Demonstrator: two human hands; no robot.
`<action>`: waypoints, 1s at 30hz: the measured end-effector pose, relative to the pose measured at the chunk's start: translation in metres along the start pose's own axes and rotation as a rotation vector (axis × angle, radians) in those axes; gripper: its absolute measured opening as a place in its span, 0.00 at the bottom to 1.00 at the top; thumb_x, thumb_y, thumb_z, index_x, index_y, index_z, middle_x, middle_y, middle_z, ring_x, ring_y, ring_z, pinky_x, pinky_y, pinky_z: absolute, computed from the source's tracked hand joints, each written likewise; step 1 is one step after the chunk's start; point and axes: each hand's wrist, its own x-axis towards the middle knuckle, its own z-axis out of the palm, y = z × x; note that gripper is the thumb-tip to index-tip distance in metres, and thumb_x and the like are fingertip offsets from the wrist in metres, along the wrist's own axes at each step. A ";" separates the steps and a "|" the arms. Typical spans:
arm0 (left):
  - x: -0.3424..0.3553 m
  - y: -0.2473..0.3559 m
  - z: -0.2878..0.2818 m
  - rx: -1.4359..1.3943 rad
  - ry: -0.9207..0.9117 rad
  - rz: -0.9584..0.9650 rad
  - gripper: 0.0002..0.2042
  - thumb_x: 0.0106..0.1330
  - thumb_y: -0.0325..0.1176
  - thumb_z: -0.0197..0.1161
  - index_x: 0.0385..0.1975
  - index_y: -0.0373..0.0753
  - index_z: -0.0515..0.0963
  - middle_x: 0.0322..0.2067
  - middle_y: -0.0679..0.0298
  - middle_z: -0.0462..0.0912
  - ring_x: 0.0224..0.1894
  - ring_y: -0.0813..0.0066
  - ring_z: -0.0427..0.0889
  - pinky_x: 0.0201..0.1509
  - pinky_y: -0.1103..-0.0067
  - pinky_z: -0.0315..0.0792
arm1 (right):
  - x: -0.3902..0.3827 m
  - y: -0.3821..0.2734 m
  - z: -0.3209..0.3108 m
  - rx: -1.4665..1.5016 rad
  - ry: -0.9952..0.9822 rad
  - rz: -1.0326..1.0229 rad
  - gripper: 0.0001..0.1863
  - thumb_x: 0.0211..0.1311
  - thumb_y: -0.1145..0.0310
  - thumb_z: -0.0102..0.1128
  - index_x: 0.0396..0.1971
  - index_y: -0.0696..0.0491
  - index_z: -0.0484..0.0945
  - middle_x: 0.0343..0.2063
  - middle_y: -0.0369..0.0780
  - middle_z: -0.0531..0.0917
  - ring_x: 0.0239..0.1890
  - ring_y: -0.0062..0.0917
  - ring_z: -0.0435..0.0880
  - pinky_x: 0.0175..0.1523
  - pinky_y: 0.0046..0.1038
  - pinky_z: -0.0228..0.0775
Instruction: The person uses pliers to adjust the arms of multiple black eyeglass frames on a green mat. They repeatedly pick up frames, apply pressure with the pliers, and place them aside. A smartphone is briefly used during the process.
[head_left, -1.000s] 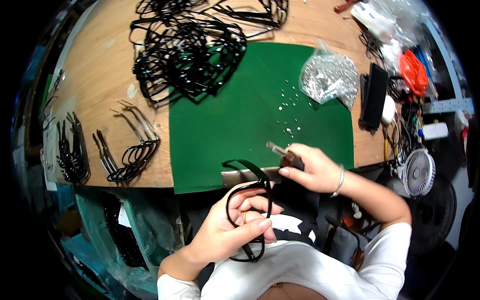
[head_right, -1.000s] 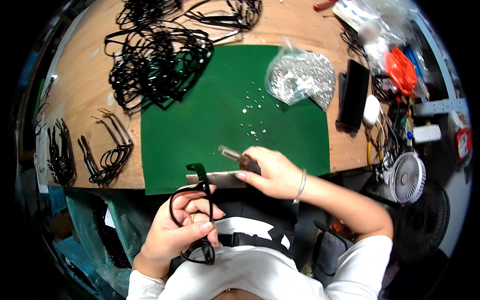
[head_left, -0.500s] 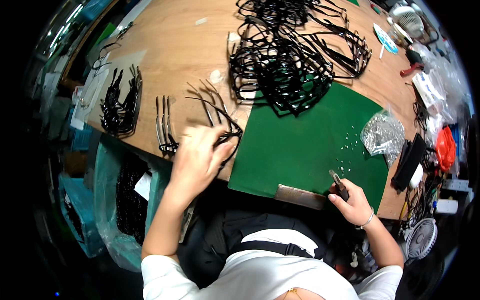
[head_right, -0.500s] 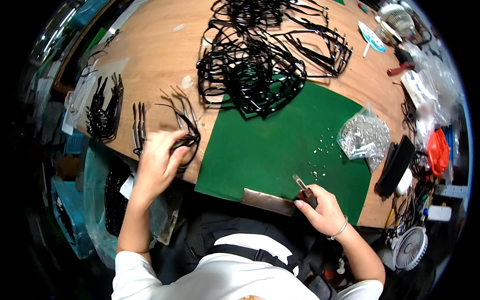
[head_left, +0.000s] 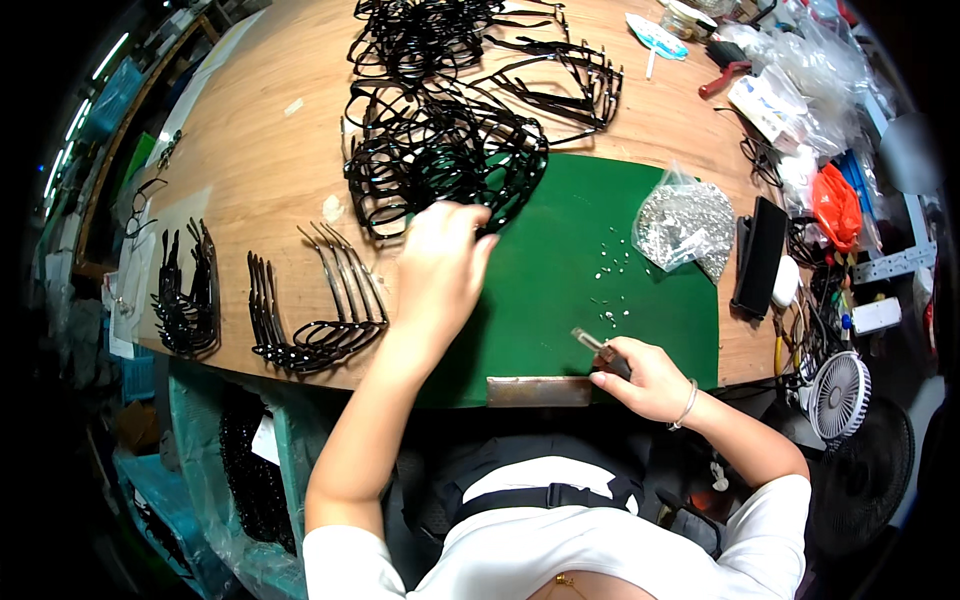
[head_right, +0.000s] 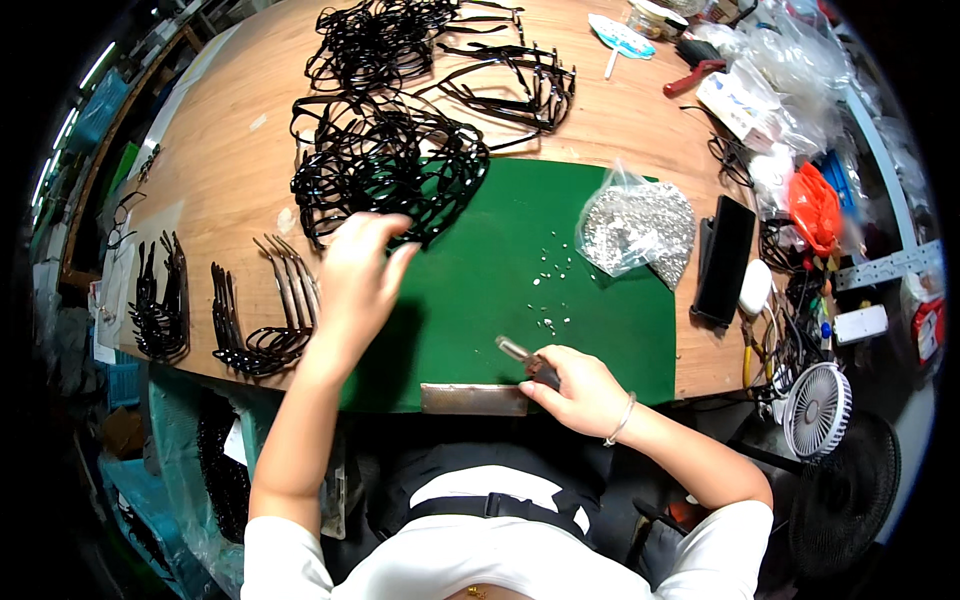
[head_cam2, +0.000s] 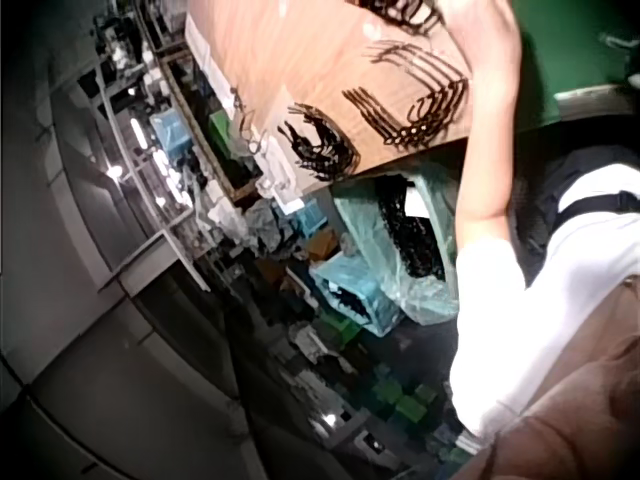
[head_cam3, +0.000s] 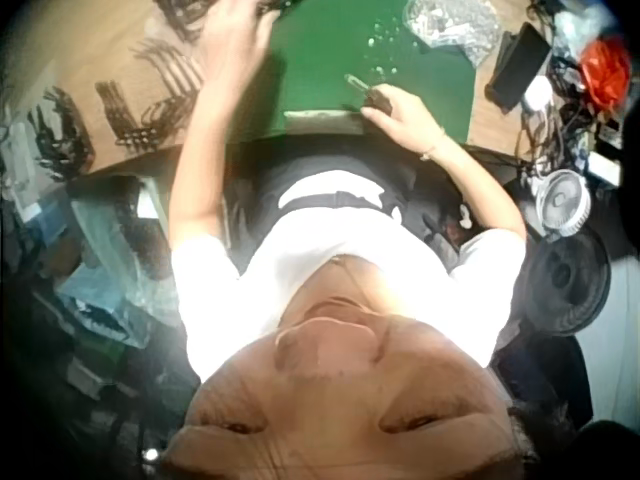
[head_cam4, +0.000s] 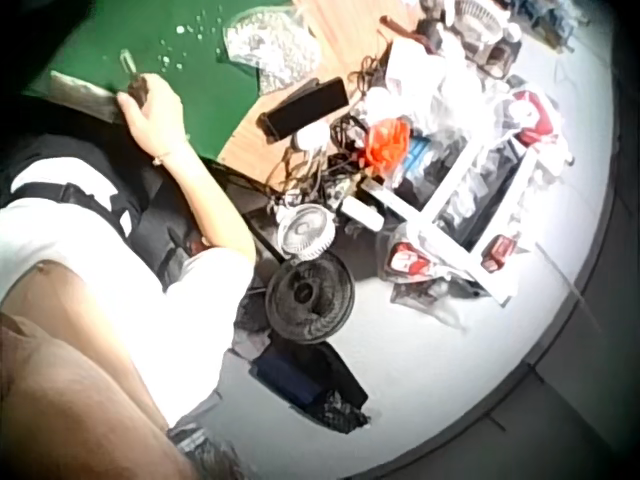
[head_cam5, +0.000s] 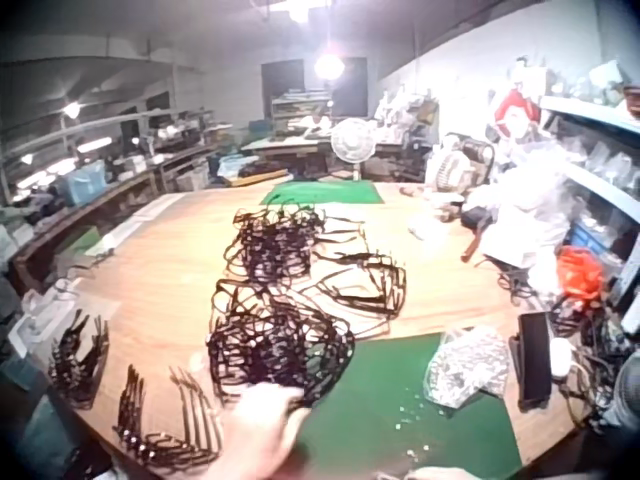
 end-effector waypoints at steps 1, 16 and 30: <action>0.006 -0.002 0.025 0.102 0.022 -0.037 0.12 0.50 0.29 0.61 0.34 0.34 0.71 0.32 0.55 0.73 0.36 0.58 0.73 0.38 0.71 0.68 | -0.001 0.001 0.001 -0.033 -0.020 -0.031 0.13 0.50 0.64 0.57 0.30 0.58 0.72 0.26 0.45 0.75 0.30 0.37 0.76 0.36 0.30 0.67; 0.007 0.068 -0.042 -1.345 -0.249 -0.585 0.10 0.67 0.38 0.41 0.31 0.37 0.59 0.32 0.48 0.77 0.21 0.71 0.78 0.25 0.82 0.73 | 0.000 0.018 -0.035 -0.299 0.178 -0.051 0.08 0.46 0.72 0.54 0.27 0.58 0.71 0.24 0.48 0.75 0.28 0.42 0.75 0.34 0.36 0.68; -0.089 0.101 -0.028 -1.237 -0.069 -0.601 0.47 0.45 0.14 0.60 0.60 0.41 0.33 0.42 0.51 0.69 0.30 0.82 0.74 0.38 0.85 0.71 | 0.029 0.028 -0.015 -0.294 0.216 0.080 0.09 0.49 0.69 0.55 0.25 0.60 0.71 0.23 0.47 0.75 0.28 0.40 0.76 0.34 0.36 0.67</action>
